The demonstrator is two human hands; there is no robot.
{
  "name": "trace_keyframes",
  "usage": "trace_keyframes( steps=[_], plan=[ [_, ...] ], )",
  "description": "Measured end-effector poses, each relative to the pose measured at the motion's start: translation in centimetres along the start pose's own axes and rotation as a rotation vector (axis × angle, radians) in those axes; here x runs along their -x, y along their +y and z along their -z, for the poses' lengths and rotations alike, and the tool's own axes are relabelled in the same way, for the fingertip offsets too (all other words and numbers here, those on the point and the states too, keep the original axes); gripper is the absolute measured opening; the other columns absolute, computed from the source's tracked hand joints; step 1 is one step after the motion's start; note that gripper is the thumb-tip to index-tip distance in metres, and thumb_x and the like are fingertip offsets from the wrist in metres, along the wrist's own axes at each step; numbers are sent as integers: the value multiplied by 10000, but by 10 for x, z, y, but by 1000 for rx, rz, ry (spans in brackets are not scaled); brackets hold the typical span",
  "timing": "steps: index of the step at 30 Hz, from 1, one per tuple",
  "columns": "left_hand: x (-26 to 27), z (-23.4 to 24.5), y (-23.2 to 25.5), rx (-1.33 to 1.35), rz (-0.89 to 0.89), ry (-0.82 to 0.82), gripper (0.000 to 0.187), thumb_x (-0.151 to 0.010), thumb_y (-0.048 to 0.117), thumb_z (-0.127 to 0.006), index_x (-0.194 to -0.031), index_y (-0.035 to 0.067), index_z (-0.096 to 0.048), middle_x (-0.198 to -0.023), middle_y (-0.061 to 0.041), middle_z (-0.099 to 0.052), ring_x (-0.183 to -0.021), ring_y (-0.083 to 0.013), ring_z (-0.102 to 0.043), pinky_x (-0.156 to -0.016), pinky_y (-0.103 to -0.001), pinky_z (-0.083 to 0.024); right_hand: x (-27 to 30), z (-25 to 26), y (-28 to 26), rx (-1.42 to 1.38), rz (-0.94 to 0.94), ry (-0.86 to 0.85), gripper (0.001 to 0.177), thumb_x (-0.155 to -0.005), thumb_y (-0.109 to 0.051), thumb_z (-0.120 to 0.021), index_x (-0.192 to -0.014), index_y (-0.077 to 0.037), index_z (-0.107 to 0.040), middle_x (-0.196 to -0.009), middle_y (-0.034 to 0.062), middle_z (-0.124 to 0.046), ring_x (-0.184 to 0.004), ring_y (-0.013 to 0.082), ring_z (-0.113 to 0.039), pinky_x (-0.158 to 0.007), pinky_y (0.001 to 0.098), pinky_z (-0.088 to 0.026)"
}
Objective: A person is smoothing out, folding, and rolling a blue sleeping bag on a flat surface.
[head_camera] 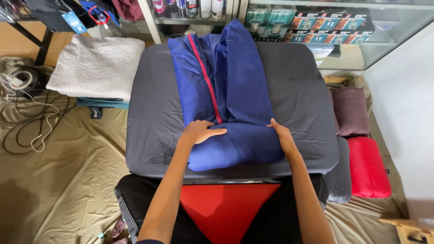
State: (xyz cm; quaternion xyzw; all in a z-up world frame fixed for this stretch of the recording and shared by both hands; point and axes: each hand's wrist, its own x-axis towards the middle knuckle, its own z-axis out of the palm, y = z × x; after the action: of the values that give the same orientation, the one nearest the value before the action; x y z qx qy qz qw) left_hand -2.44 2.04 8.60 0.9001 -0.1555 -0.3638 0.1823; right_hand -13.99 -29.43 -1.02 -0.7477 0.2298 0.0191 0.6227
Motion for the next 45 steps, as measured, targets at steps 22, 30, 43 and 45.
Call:
trace_keyframes(
  steps=[22,30,43,45],
  plan=[
    [-167,-83,-30,-41,-120,173,557,-901,232,-590,-1424,43,-600,-1431,-194,-580,-1318,-416,-559,-1033,-515,-530,-37,25,-8,546,48,-92,327,-935,-367,-617,-1109,-121,-743,-1069,210,-745,-1112,394,-666,-996,513,-492],
    [-151,-68,-34,172,-139,76,423,-962,158,-439,-1309,92,-672,-1336,-195,-661,-1308,-413,-573,-1053,-517,-499,-166,-76,-21,651,430,-10,360,-987,-458,-658,-1227,-192,-696,-986,90,-690,-990,325,-696,-879,457,-560],
    [-158,-69,-10,31,-68,83,576,-1004,338,-507,-1502,65,-408,-1263,-323,-663,-1215,-468,-645,-987,-568,-541,-223,-131,-39,842,354,-126,415,-1082,-532,-418,-1295,-285,-675,-1176,15,-694,-1211,302,-590,-981,542,-531],
    [-154,-67,-8,6,-79,63,556,-1001,308,-515,-1492,56,-440,-1258,-328,-664,-1217,-476,-640,-989,-569,-536,-239,-143,-44,831,444,-35,427,-1085,-564,-441,-1316,-268,-643,-1114,31,-659,-1175,292,-589,-957,514,-541]
  ],
)
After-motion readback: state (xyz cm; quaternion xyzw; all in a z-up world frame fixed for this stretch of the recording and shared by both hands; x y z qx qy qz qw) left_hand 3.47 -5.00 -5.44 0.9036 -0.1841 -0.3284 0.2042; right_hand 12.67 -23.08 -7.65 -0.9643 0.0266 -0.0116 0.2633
